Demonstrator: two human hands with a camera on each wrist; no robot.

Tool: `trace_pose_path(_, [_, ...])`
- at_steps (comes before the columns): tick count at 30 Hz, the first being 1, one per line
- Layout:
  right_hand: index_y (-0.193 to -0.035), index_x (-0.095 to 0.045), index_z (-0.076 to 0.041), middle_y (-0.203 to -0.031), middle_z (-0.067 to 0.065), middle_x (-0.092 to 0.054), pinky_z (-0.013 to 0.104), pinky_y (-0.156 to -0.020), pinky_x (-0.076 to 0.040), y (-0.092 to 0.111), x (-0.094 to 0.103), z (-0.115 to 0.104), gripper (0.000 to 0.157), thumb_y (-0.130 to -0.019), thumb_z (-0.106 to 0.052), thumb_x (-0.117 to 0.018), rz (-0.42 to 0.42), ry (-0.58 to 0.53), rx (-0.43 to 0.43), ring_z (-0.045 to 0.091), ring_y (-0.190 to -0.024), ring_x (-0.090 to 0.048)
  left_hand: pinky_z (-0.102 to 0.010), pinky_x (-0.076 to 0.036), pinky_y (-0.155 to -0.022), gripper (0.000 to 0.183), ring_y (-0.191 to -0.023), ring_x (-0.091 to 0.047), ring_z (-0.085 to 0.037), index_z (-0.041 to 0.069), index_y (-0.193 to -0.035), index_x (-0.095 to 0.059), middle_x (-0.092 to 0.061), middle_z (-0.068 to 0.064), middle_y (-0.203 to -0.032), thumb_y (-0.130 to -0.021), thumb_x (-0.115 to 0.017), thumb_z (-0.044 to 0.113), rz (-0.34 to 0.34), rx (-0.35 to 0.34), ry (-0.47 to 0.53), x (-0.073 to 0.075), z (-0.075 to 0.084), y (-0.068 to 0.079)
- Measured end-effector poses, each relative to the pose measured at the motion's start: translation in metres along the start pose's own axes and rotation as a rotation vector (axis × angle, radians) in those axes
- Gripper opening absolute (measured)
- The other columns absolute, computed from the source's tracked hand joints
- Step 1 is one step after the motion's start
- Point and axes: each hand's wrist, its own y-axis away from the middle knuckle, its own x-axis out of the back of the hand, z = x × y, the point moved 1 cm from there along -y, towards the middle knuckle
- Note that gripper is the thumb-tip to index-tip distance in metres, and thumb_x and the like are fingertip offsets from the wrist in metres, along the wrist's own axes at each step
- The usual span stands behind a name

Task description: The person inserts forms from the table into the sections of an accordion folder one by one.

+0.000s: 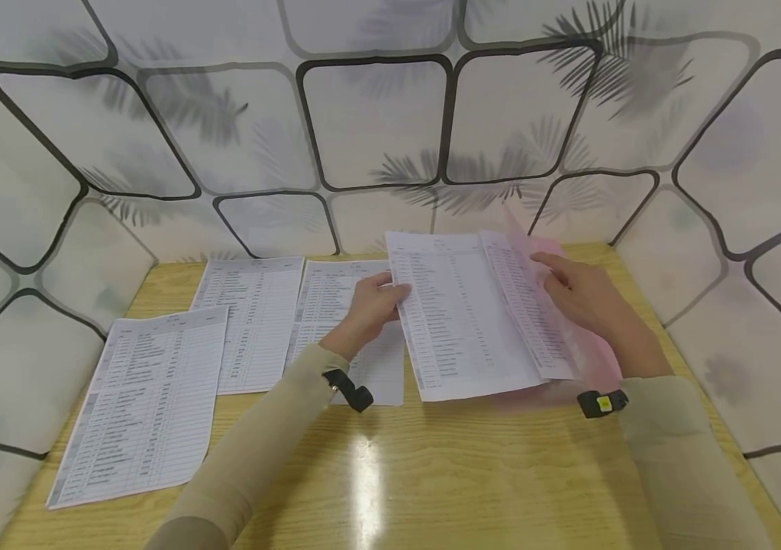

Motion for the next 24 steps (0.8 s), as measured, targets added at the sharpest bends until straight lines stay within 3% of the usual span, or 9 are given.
trace_pose_path(5, [-0.155, -0.051, -0.009, -0.072, 0.002, -0.041, 0.028, -0.05, -0.037, 0.0, 0.0, 0.0, 0.048, -0.11, -0.023, -0.042, -0.01, -0.003, -0.006, 0.017, -0.061, -0.045, -0.029, -0.067, -0.071, 0.048, -0.097, -0.08, -0.032, -0.001, -0.148, -0.058, -0.075, -0.024, -0.124, -0.102, -0.067, 0.01, -0.031, 0.013, 0.024, -0.007, 0.0, 0.001])
trace_pose_path(12, [-0.155, -0.051, -0.009, -0.07, 0.0, -0.038, 0.027, -0.05, -0.035, -0.002, -0.001, 0.002, 0.048, -0.11, -0.023, -0.042, -0.007, 0.0, -0.001, 0.016, -0.06, -0.044, -0.024, -0.064, -0.063, 0.043, -0.078, -0.077, -0.017, 0.005, -0.145, -0.062, -0.079, -0.018, -0.118, -0.103, -0.067, 0.011, -0.08, 0.027, 0.014, -0.017, 0.001, 0.0])
trace_pose_path(24, [-0.154, -0.052, -0.007, -0.074, 0.004, -0.044, 0.028, -0.053, -0.035, -0.002, -0.001, -0.002, 0.048, -0.109, -0.021, -0.042, 0.004, 0.005, -0.002, 0.02, -0.067, -0.046, -0.038, -0.068, -0.076, 0.044, -0.069, -0.073, -0.013, 0.004, -0.145, -0.061, -0.079, -0.021, -0.11, -0.103, -0.068, 0.014, -0.091, 0.046, 0.015, -0.032, 0.0, -0.001])
